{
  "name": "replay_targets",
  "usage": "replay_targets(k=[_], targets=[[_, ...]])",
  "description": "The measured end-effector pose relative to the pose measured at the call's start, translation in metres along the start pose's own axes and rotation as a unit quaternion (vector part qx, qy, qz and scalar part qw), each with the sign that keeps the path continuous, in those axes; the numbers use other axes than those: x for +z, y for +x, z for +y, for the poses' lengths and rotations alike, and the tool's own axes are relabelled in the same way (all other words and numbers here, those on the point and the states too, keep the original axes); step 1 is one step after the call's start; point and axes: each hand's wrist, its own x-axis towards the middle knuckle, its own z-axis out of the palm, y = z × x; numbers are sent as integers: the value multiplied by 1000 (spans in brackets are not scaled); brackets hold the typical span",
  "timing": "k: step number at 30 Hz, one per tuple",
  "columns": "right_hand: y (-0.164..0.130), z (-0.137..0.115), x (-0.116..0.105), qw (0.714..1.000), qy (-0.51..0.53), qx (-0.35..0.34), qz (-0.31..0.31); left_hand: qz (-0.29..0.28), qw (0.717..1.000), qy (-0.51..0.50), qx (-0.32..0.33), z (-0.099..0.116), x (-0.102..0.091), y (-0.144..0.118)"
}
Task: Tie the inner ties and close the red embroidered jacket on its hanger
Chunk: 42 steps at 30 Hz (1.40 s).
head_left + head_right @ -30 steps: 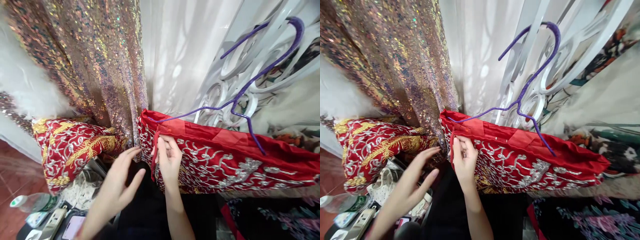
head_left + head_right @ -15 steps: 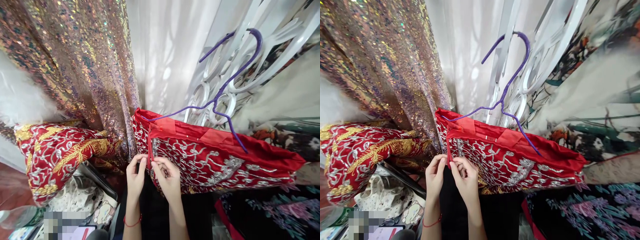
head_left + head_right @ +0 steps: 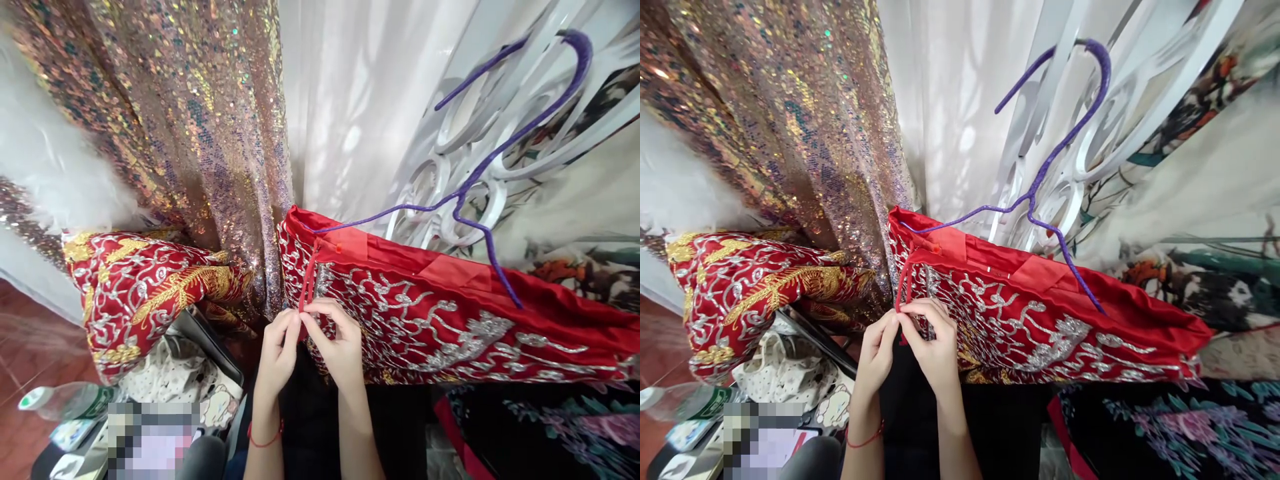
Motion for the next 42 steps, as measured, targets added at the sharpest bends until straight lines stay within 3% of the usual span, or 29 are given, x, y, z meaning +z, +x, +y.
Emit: replay_targets(k=[5, 8, 12, 15, 21, 24, 27, 31, 36, 42], targets=[[3, -3, 2, 999, 17, 19, 41, 0, 998, 32, 50, 2, -3, -1], [6, -6, 2, 997, 41, 32, 53, 59, 988, 93, 107, 4, -5, 1], [11, -16, 6, 997, 38, 67, 26, 139, 962, 171, 162, 5, -9, 0], [16, -25, 10, 995, -34, 91, 1, 117, 960, 196, 160, 5, -10, -5], [20, -26, 16, 981, -190, 40, 9, 22, 968, 203, 148, 3, -12, -7], [23, -25, 15, 973, -223, 53, -2, 33, 968, 182, 171, 1, -9, -6], [23, -29, 10, 981, -175, 79, -20, 72, 965, 164, 194, 1, -6, -3], [16, -26, 6, 989, -39, 141, -29, 96, 977, 121, 147, 8, -2, 3], [12, -9, 6, 977, 29, 210, 37, 65, 990, 101, 69, 20, 5, 13], [16, -12, 2, 973, 65, 221, -22, 33, 997, 63, 22, 30, 14, 23]])
